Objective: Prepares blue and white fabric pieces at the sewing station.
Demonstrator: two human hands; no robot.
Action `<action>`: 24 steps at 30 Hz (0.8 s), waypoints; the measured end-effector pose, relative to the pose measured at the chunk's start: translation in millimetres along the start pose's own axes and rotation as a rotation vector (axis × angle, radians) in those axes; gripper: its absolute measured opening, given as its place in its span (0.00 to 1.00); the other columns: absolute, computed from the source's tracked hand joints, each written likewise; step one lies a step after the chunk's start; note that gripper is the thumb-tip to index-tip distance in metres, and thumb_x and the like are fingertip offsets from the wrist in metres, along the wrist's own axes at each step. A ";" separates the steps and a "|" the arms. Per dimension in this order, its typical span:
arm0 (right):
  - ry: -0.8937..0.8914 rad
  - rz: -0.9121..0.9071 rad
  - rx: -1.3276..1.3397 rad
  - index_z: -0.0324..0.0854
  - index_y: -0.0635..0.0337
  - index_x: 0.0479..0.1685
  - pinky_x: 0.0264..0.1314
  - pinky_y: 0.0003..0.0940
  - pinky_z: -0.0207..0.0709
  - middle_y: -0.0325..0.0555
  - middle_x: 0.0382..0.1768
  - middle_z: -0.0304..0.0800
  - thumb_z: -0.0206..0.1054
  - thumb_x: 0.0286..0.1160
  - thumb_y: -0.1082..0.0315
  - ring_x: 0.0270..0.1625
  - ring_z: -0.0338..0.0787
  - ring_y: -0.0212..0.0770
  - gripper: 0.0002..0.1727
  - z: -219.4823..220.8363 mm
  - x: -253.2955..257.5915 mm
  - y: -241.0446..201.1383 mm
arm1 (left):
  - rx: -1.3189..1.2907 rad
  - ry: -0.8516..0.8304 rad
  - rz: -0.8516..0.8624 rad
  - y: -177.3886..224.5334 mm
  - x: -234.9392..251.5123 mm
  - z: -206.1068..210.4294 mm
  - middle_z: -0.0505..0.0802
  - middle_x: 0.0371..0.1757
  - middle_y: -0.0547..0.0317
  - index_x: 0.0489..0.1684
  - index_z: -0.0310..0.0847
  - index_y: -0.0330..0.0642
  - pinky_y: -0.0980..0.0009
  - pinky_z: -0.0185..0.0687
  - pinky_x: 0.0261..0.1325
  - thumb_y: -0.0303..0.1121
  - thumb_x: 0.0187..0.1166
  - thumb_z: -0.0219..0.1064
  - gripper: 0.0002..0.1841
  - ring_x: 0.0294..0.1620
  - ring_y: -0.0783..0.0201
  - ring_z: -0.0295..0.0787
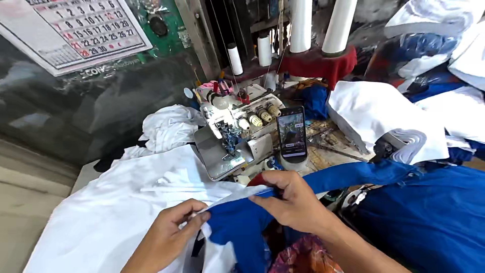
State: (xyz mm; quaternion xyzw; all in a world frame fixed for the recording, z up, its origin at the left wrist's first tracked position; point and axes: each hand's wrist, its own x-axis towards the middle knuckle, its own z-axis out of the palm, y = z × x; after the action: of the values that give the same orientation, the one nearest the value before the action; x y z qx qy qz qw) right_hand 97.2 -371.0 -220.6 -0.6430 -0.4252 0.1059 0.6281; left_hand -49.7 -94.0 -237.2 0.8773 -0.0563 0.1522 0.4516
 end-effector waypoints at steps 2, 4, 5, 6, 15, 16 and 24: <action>-0.036 0.042 0.030 0.90 0.55 0.50 0.48 0.29 0.89 0.36 0.41 0.95 0.72 0.78 0.64 0.44 0.93 0.28 0.08 -1.2 -7.7 5.2 | 0.026 0.050 0.001 -0.8 -2.1 -6.9 0.93 0.46 0.67 0.52 0.87 0.52 0.72 0.90 0.46 0.43 0.87 0.62 0.11 0.43 0.71 0.90; -0.111 0.021 0.012 0.87 0.57 0.56 0.57 0.33 0.89 0.39 0.48 0.94 0.72 0.78 0.61 0.51 0.92 0.30 0.14 8.9 -5.9 4.8 | 0.082 0.175 -0.007 18.7 8.1 -3.1 0.92 0.40 0.71 0.53 0.85 0.55 0.76 0.87 0.41 0.46 0.90 0.57 0.12 0.37 0.75 0.89; -0.151 0.000 -0.003 0.84 0.59 0.63 0.62 0.36 0.88 0.42 0.54 0.93 0.74 0.77 0.58 0.56 0.91 0.32 0.20 17.6 -1.6 1.3 | 0.096 0.202 -0.007 30.3 15.8 2.9 0.91 0.35 0.72 0.51 0.85 0.55 0.78 0.86 0.36 0.47 0.90 0.57 0.13 0.33 0.76 0.88; -0.186 -0.014 -0.017 0.80 0.59 0.69 0.65 0.38 0.87 0.44 0.57 0.91 0.75 0.75 0.55 0.59 0.91 0.34 0.26 26.8 4.6 -3.3 | 0.101 0.199 -0.001 40.9 24.7 10.1 0.90 0.29 0.72 0.46 0.86 0.53 0.78 0.84 0.29 0.48 0.89 0.58 0.13 0.26 0.76 0.85; -0.255 -0.030 -0.127 0.87 0.59 0.45 0.40 0.29 0.80 0.38 0.31 0.88 0.63 0.87 0.57 0.35 0.86 0.28 0.15 20.0 14.9 -12.0 | -0.038 -0.231 -0.093 34.1 6.3 16.7 0.94 0.37 0.66 0.42 0.90 0.48 0.72 0.89 0.36 0.48 0.73 0.78 0.14 0.33 0.73 0.89; -0.230 -0.022 -0.098 0.86 0.59 0.49 0.42 0.27 0.82 0.39 0.33 0.88 0.62 0.88 0.58 0.36 0.86 0.28 0.14 19.3 12.3 -10.7 | 0.010 -0.237 -0.100 24.2 1.1 19.2 0.94 0.40 0.65 0.44 0.90 0.48 0.69 0.90 0.42 0.49 0.77 0.74 0.14 0.38 0.72 0.90; -0.263 0.000 -0.031 0.86 0.58 0.54 0.44 0.33 0.85 0.40 0.37 0.91 0.71 0.79 0.51 0.39 0.89 0.31 0.20 39.1 25.0 -10.3 | 0.014 0.195 -0.008 53.1 11.5 20.8 0.92 0.33 0.72 0.39 0.88 0.49 0.81 0.86 0.38 0.38 0.79 0.69 0.06 0.33 0.78 0.88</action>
State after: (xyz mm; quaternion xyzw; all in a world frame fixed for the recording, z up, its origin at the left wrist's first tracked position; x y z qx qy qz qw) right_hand 82.1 -327.5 -208.8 -0.6332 -0.5056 0.1828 0.5568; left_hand -46.9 -141.5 -203.7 0.8618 -0.0076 0.2355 0.4492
